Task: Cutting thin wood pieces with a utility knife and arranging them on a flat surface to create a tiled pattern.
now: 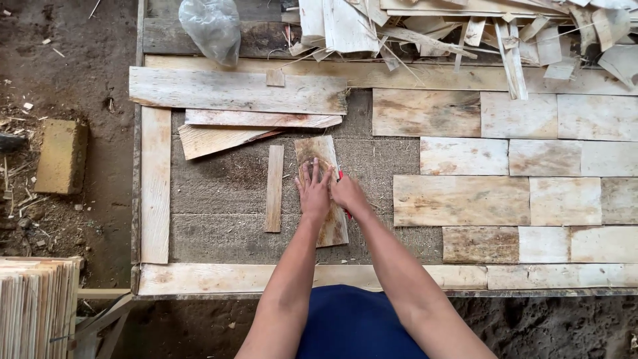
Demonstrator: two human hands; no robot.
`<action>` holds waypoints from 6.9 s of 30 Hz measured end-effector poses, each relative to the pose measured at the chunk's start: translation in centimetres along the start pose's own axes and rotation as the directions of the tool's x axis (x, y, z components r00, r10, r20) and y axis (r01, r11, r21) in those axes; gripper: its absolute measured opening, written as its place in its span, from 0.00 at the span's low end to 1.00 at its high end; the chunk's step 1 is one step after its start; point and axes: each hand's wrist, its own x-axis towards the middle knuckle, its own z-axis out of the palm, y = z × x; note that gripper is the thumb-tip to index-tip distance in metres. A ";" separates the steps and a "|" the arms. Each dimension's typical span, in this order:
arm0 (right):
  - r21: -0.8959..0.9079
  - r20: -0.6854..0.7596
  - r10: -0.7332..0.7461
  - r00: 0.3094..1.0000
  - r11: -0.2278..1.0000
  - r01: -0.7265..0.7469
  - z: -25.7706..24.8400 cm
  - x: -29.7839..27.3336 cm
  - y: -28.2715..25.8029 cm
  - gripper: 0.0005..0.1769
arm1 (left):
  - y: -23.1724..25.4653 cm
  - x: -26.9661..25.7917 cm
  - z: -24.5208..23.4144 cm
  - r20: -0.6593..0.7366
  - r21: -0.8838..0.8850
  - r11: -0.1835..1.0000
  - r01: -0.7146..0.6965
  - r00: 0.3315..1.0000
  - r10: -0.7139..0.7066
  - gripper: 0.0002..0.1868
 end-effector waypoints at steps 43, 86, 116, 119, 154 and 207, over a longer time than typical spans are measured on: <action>0.027 -0.099 -0.057 0.993 0.998 0.060 0.3 4.4 2.5 0.31 | 0.1 0.6 0.4 0.045 -0.037 0.997 0.067 0.997 -0.065 0.46; 0.111 -0.064 -0.027 0.998 0.993 0.034 2.2 3.3 6.4 0.29 | 0.0 0.3 -0.1 0.028 -0.010 0.999 0.042 0.999 -0.042 0.45; -0.033 -0.033 0.022 0.999 0.999 -0.023 1.8 2.8 2.7 0.33 | 0.2 0.3 -0.3 0.052 -0.009 0.999 0.030 0.998 -0.030 0.46; -0.018 -0.006 0.039 0.999 0.999 -0.039 0.5 -3.0 1.6 0.34 | -0.4 -0.4 0.3 0.058 -0.008 1.000 0.026 0.998 -0.026 0.47; 0.796 -0.148 -0.066 0.987 0.584 0.158 7.8 -5.8 15.2 0.22 | -9.4 -7.0 3.4 -0.088 -0.905 0.423 -0.031 0.989 -0.117 0.16; -0.141 -0.032 -0.091 0.995 0.986 0.086 7.3 -4.7 12.8 0.31 | 0.4 -7.7 2.2 0.003 0.004 0.998 0.065 0.998 -0.065 0.40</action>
